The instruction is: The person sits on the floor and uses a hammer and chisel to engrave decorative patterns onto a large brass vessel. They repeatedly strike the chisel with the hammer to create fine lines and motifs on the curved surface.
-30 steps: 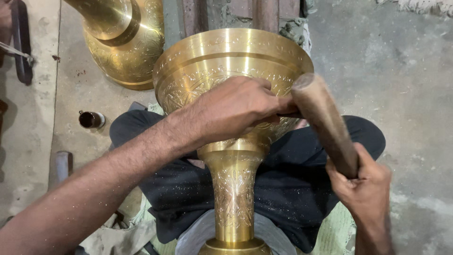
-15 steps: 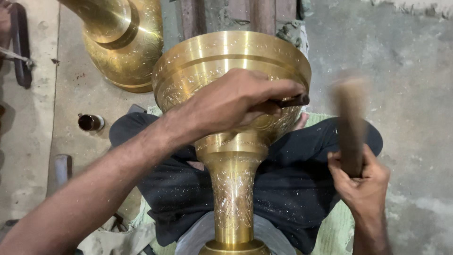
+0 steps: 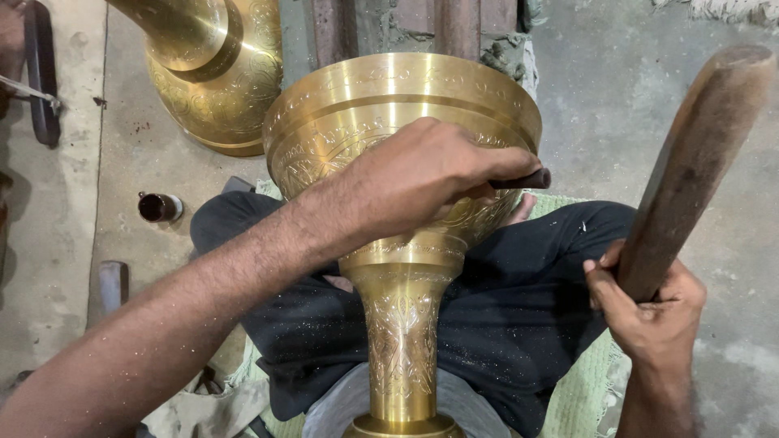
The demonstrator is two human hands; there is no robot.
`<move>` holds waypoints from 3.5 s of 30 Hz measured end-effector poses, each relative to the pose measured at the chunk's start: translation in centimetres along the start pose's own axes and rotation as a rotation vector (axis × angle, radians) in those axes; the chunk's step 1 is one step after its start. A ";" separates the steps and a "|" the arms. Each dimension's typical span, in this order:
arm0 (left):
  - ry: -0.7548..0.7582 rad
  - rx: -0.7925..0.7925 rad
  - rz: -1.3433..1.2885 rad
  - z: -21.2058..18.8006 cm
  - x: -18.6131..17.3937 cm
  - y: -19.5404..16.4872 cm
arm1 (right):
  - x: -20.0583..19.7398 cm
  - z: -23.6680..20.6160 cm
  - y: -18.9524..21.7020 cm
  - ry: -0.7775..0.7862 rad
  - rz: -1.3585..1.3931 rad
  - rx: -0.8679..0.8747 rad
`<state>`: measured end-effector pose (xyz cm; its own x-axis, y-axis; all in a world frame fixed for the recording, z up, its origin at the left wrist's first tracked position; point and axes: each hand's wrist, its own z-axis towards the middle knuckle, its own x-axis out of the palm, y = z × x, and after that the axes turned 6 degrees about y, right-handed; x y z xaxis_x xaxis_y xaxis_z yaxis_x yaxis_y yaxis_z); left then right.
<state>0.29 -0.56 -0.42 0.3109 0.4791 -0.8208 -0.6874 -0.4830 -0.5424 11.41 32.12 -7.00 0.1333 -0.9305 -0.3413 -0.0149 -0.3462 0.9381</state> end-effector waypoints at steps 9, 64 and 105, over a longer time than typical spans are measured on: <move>0.023 -0.016 0.000 0.0 -0.1 -0.2 | 1.5 1.3 2.1 0.059 -0.239 0.085; -0.075 0.069 -0.054 -0.1 0.0 0.8 | 0.9 0.8 1.0 -0.014 0.019 0.045; -0.002 0.024 0.118 -0.7 0.0 0.0 | 2.9 0.9 3.9 -0.003 -0.277 0.047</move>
<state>0.76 -1.05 -0.54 0.2257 0.4214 -0.8783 -0.7348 -0.5183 -0.4375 10.85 27.99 -4.42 0.1354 -0.8002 -0.5843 -0.0246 -0.5922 0.8054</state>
